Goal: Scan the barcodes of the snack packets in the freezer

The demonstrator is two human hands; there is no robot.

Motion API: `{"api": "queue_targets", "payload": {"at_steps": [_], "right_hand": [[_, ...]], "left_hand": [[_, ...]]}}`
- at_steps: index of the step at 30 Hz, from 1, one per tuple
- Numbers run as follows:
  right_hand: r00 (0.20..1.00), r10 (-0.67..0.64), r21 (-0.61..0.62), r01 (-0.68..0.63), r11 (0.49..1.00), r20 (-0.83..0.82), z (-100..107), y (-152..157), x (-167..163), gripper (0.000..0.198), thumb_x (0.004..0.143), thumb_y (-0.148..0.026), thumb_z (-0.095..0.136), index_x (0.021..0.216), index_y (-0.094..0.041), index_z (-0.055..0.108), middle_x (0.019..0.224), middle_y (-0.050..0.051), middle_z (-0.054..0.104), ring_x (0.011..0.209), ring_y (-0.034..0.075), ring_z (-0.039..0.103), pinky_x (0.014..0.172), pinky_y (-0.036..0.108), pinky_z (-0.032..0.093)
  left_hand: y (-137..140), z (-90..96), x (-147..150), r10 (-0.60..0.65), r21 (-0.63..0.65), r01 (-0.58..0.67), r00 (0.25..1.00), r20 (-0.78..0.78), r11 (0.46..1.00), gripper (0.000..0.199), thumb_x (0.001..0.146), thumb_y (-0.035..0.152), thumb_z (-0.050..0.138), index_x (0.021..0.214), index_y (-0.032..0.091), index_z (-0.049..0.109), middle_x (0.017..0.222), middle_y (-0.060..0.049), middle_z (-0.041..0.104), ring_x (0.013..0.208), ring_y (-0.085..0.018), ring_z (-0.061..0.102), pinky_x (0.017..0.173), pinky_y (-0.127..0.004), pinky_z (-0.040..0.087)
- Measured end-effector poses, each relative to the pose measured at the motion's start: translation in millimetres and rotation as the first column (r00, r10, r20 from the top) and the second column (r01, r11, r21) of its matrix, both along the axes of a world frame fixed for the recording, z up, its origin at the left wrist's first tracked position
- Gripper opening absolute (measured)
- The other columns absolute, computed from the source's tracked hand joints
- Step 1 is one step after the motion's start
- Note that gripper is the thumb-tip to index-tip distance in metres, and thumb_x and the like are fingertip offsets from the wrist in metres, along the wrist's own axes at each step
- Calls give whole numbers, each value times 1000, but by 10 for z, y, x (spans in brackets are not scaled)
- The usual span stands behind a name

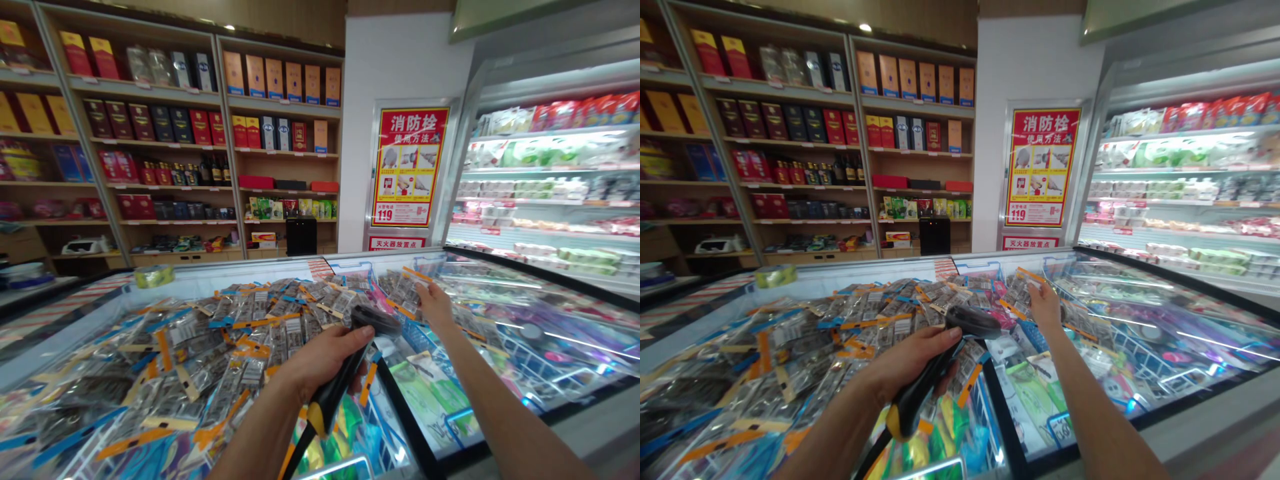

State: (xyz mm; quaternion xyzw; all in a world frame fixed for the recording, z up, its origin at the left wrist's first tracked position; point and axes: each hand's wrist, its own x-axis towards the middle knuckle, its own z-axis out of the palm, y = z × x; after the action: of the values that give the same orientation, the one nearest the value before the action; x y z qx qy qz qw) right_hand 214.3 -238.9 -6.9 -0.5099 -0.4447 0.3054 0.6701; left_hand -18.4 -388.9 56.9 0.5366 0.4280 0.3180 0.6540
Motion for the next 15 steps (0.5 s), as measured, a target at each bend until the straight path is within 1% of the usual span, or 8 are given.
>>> {"api": "queue_targets", "payload": {"at_steps": [5, 10, 12, 15], "right_hand": [[999, -2, 14, 1, 1000, 48, -12, 10, 17, 36, 63, -39, 50, 87, -14, 58, 65, 3, 65, 57, 17, 59, 47, 25, 47], [998, 5, 5, -5, 1000, 69, -8, -5, 2, 34, 62, -40, 50, 83, -14, 59, 57, 0, 61, 49, 14, 55, 41, 23, 41], [999, 16, -18, -15, 1000, 51, -6, -13, -17, 34, 62, -41, 51, 81, -15, 58, 54, 0, 59, 47, 14, 54, 41, 23, 41], [999, 49, -46, -49, 998, -4, -14, -13, -44, 31, 60, -41, 52, 77, -15, 57, 53, -1, 58, 48, 14, 53, 43, 24, 42]], "left_hand": [[3, -6, 4, -1, 17, 1, 1000, 13, 1000, 40, 64, 54, 52, 68, 15, 43, 52, 2, 51, 38, -7, 47, 39, -20, 35], [14, -5, 7, 33, -8, -33, 998, 44, 999, 42, 61, 56, 53, 68, 16, 42, 53, 2, 51, 39, -8, 47, 39, -21, 36], [6, 0, 20, 37, -3, -37, 998, 43, 999, 42, 61, 55, 53, 69, 15, 42, 53, 2, 52, 39, -8, 48, 39, -21, 37], [-21, 15, 45, 36, 35, -38, 998, 51, 999, 40, 63, 53, 53, 70, 15, 43, 53, 2, 51, 39, -7, 48, 39, -20, 36]]}}
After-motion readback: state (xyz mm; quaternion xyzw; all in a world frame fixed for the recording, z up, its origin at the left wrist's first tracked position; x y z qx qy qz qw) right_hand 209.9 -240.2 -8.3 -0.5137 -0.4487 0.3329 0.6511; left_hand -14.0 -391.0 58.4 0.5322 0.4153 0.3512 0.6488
